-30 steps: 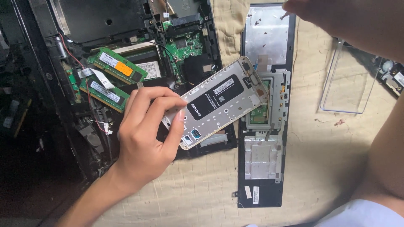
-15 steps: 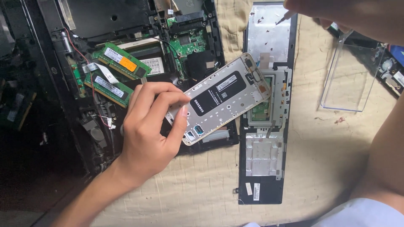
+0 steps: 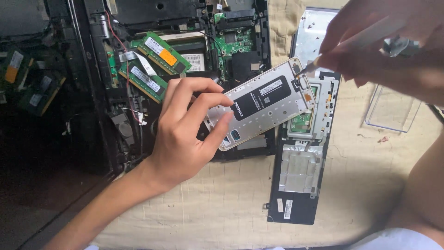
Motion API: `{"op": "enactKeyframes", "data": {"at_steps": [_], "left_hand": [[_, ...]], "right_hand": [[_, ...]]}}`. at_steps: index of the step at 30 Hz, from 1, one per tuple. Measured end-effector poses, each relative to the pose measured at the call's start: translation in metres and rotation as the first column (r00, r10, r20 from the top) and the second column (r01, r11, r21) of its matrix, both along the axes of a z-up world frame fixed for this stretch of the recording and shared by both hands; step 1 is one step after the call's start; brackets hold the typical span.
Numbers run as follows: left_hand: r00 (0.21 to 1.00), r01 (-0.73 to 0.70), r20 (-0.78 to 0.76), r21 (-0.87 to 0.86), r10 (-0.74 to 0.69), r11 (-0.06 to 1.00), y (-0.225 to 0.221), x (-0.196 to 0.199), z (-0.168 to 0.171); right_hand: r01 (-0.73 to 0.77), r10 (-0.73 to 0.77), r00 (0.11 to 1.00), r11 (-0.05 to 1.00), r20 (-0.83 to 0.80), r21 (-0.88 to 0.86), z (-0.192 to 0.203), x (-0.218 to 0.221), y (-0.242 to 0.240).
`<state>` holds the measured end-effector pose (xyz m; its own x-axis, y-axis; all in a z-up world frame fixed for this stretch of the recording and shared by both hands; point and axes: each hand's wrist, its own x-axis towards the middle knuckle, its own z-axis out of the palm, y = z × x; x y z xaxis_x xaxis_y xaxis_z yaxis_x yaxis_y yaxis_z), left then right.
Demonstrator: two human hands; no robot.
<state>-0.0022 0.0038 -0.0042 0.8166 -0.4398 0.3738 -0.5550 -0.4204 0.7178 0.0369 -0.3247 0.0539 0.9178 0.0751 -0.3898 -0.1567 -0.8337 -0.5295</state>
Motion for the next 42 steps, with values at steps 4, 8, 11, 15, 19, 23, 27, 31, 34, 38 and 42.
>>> {"op": "enactKeyframes", "data": {"at_steps": [4, 8, 11, 15, 19, 23, 27, 31, 34, 38, 42], "left_hand": [[0.999, 0.043, -0.005, -0.051, -0.043, 0.998, 0.000, 0.001, 0.001], [0.998, 0.068, 0.001, -0.080, -0.069, 0.994, 0.001, -0.001, -0.002], [0.996, 0.083, 0.025, -0.090, -0.081, 0.992, 0.001, -0.002, -0.006], [0.992, 0.103, 0.089, -0.127, -0.092, 0.987, 0.000, 0.000, -0.007], [0.992, 0.092, 0.104, -0.169, -0.075, 0.981, 0.000, -0.001, -0.010], [0.996, 0.073, 0.061, -0.183, -0.063, 0.980, 0.002, -0.001, -0.015], [0.997, 0.067, 0.045, -0.165, -0.061, 0.984, 0.001, 0.000, -0.014], [0.996, 0.085, -0.012, -0.182, -0.088, 0.980, 0.002, -0.001, -0.009], [0.996, 0.046, -0.063, -0.236, -0.062, 0.971, 0.003, -0.003, -0.006], [0.993, 0.003, -0.111, -0.227, -0.029, 0.974, 0.005, -0.005, -0.010], [0.982, -0.061, -0.186, -0.235, 0.017, 0.970, 0.006, -0.006, -0.013]], "right_hand": [[-0.250, 0.238, 0.963, 0.965, 0.125, 0.082, 0.016, 0.001, 0.073], [-0.596, 0.531, 0.774, 0.794, 0.344, 0.117, 0.025, -0.004, 0.092], [-0.635, 0.565, 0.754, 0.758, 0.336, 0.149, 0.020, -0.011, 0.103], [-0.633, 0.556, 0.758, 0.753, 0.341, 0.178, 0.017, -0.015, 0.107], [-0.626, 0.545, 0.762, 0.758, 0.350, 0.181, 0.016, -0.016, 0.109], [-0.632, 0.548, 0.750, 0.758, 0.370, 0.159, 0.019, -0.018, 0.109], [-0.614, 0.520, 0.733, 0.783, 0.439, 0.098, 0.026, -0.023, 0.110], [-0.622, 0.507, 0.678, 0.781, 0.532, 0.050, 0.039, -0.032, 0.110], [-0.629, 0.558, 0.591, 0.771, 0.583, -0.100, 0.046, -0.041, 0.105], [-0.631, 0.516, 0.598, 0.775, 0.613, -0.037, 0.037, -0.039, 0.107], [-0.593, 0.425, 0.679, 0.798, 0.599, 0.106, 0.013, -0.033, 0.114]]}}
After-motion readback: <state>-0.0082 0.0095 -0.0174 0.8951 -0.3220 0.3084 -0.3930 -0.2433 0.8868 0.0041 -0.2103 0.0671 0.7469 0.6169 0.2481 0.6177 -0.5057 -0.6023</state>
